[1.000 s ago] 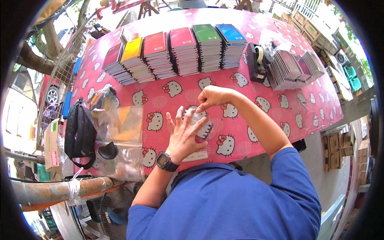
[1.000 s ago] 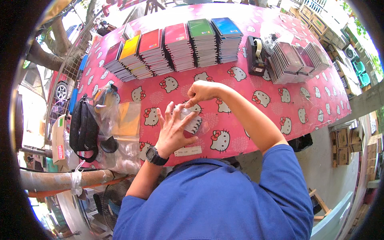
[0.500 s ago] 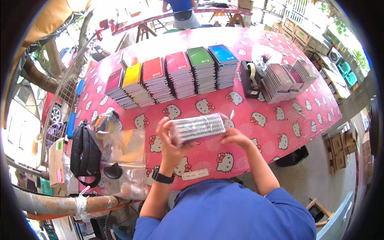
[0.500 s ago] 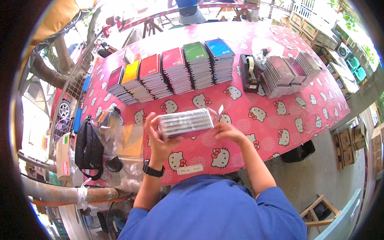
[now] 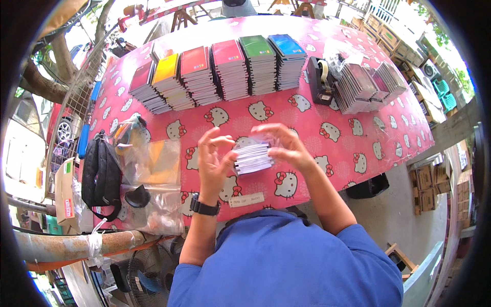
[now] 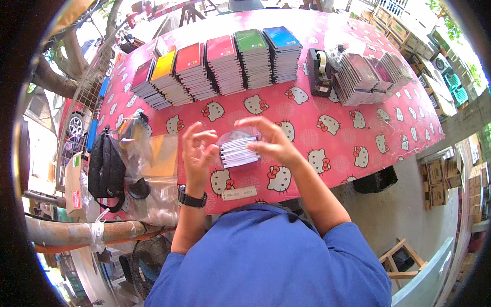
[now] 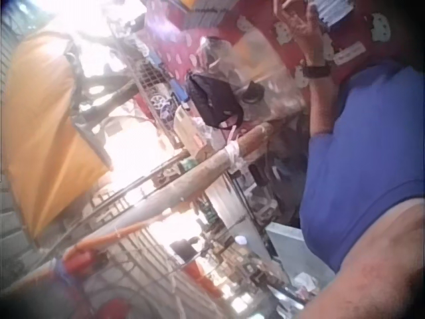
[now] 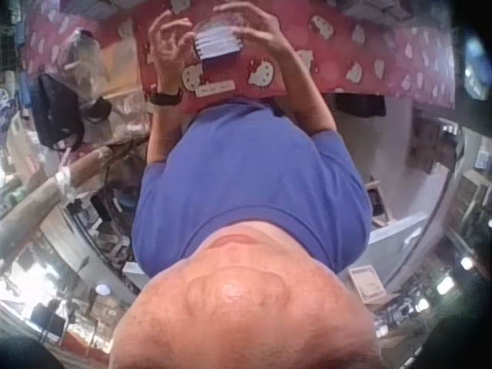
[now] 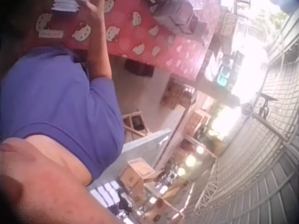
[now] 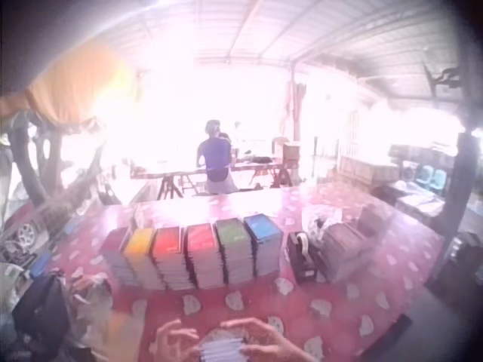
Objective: The person places small notebooks into plastic bags by hand and seals them using adhesive tape from a dispenser.
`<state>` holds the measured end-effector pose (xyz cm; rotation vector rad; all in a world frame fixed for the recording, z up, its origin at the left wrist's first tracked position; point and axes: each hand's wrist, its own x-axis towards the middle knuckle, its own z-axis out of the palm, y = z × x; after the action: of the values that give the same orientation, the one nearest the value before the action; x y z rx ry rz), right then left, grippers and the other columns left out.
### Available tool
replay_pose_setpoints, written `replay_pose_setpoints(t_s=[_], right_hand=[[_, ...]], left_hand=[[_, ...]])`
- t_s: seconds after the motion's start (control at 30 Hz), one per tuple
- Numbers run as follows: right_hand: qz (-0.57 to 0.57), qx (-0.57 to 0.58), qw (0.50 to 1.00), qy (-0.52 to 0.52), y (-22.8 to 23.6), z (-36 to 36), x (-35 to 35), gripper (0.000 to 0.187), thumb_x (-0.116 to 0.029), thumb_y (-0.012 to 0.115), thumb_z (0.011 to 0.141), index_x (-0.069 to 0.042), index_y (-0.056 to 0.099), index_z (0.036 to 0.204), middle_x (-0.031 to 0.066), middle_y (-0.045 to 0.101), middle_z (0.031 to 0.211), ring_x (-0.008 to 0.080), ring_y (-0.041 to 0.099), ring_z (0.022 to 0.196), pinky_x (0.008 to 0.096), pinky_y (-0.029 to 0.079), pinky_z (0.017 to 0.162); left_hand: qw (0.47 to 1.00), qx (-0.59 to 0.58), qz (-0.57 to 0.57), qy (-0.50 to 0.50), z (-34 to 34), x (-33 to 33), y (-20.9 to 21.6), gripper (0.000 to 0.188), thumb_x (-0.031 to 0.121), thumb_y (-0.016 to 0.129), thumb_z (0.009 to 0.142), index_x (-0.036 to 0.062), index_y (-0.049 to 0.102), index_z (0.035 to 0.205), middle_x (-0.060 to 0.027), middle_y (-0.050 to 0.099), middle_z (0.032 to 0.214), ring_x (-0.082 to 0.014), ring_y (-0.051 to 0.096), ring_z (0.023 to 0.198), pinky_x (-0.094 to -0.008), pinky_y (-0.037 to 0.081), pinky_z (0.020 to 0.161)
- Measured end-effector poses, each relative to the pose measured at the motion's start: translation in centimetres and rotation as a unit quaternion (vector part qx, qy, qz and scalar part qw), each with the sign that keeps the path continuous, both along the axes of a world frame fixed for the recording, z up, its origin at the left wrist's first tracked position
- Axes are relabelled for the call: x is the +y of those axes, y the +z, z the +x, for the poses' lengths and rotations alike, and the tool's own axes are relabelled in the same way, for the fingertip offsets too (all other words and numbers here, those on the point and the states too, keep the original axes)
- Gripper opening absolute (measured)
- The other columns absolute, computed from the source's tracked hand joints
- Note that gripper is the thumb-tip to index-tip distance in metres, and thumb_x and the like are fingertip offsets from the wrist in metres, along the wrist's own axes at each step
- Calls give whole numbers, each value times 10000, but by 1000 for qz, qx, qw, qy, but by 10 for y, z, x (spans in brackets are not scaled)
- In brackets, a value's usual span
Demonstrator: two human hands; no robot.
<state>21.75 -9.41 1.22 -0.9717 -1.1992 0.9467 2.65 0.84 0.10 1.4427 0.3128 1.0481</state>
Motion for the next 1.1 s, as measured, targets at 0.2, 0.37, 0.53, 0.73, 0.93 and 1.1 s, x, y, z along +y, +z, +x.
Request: replay_pose_setpoints(t_s=[0.2, 0.37, 0.53, 0.73, 0.93, 1.1], right_hand=[[-3, -74, 993, -88, -28, 30, -33, 479, -143, 622, 652, -28, 555, 1111, 89, 552, 1160, 211, 467, 1125, 360, 278, 1014], [12, -308, 947, -92, -15, -10, -36, 483, -34, 543, 565, -119, 647, 1029, 17, 576, 1161, 232, 396, 1145, 383, 279, 1020], [15, -392, 919, -34, -17, -3, -30, 608, -48, 560, 529, -221, 652, 1104, -19, 507, 1311, 270, 320, 1248, 418, 226, 1067], [-22, -426, 903, 56, -10, 8, -24, 709, -83, 603, 493, -330, 623, 1157, -45, 387, 1417, 329, 186, 1349, 530, 136, 1087], [-57, -462, 876, 122, 0, 8, -16, 689, -146, 665, 510, -334, 613, 1171, -21, 267, 1484, 356, 72, 1383, 566, 90, 1086], [-34, -420, 899, 117, -11, 12, -20, 672, -251, 701, 526, -312, 606, 1188, 48, 193, 1508, 362, 6, 1391, 584, 58, 1080]], left_hand=[[995, 50, 6, 85, -36, -6, -25, 607, 428, 586, 842, 73, 405, 1301, -109, 477, 1251, -221, 390, 1228, -410, 274, 1043], [967, 187, 156, 70, -37, -41, -41, 612, 455, 587, 824, 36, 473, 1256, -131, 472, 1270, -284, 381, 1239, -432, 280, 1042], [935, 220, 268, 81, -37, -33, -37, 626, 460, 617, 789, 51, 508, 1251, -130, 459, 1316, -338, 298, 1302, -458, 254, 1058], [897, 283, 337, -32, -43, -10, -26, 628, 499, 661, 737, 160, 533, 1251, -72, 433, 1364, -350, 176, 1363, -521, 154, 1083], [870, 320, 356, -115, -34, 9, -16, 629, 540, 664, 716, 225, 545, 1247, -44, 403, 1394, -340, 108, 1385, -550, 64, 1090], [836, 359, 399, -115, -18, 1, -6, 667, 548, 700, 671, 276, 538, 1258, -16, 372, 1420, -339, 67, 1392, -550, 4, 1090]])
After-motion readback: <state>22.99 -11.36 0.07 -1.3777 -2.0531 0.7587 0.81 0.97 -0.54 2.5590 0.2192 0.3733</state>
